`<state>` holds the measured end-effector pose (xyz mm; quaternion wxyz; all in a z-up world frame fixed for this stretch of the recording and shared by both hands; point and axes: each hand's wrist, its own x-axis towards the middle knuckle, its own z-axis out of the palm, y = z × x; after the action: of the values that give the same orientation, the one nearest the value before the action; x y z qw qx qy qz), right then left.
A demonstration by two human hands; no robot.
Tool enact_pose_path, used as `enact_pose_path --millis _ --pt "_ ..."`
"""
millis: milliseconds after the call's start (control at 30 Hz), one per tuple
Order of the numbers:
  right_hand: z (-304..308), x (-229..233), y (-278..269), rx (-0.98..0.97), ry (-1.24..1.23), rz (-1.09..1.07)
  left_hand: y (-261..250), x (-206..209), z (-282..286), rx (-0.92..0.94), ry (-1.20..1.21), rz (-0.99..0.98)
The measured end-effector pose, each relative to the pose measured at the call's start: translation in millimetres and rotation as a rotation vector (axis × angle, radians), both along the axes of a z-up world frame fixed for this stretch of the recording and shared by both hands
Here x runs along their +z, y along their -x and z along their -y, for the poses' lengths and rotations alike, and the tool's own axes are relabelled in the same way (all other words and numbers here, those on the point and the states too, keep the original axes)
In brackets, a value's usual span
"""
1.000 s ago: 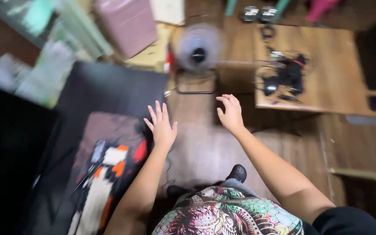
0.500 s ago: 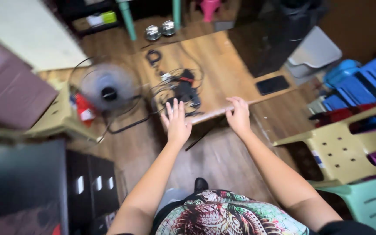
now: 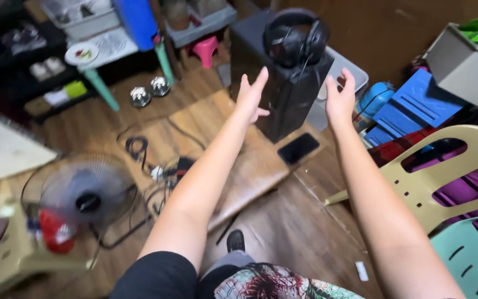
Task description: Moving and organizing various computer components, including keyboards, headsets, speakers, and the PC tower at a gaming desk setup.
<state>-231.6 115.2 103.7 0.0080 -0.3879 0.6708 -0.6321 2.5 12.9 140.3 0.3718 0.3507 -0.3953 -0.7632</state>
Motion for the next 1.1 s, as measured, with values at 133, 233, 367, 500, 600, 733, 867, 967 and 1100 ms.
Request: enact_pose_path --millis 133,233,367,500,600,733,867,967,1100 --pt "54 51 28 0.004 -0.058 0.216 47 32 71 -0.088 -0.197 -0.081" --pt "90 53 53 0.063 -0.086 0.333 68 41 100 -0.091 -0.183 0.005" --pt "118 51 75 0.171 -0.108 0.386 90 44 115 -0.104 -0.235 0.075" --pt "128 65 65 0.245 -0.204 0.431 106 31 129 -0.234 -0.206 -0.004" --pt "127 76 43 0.255 -0.290 0.415 118 15 143 -0.189 -0.306 0.030" --pt "136 72 48 0.318 -0.280 0.374 113 16 138 -0.226 -0.318 -0.110" --pt "138 76 41 0.425 -0.209 0.433 112 -2 141 -0.135 -0.297 -0.280" --pt "139 78 28 0.503 -0.181 0.486 100 -13 142 -0.101 -0.280 -0.469" --pt "146 81 9 0.664 -0.047 0.620 75 -9 133 -0.082 -0.165 -0.660"
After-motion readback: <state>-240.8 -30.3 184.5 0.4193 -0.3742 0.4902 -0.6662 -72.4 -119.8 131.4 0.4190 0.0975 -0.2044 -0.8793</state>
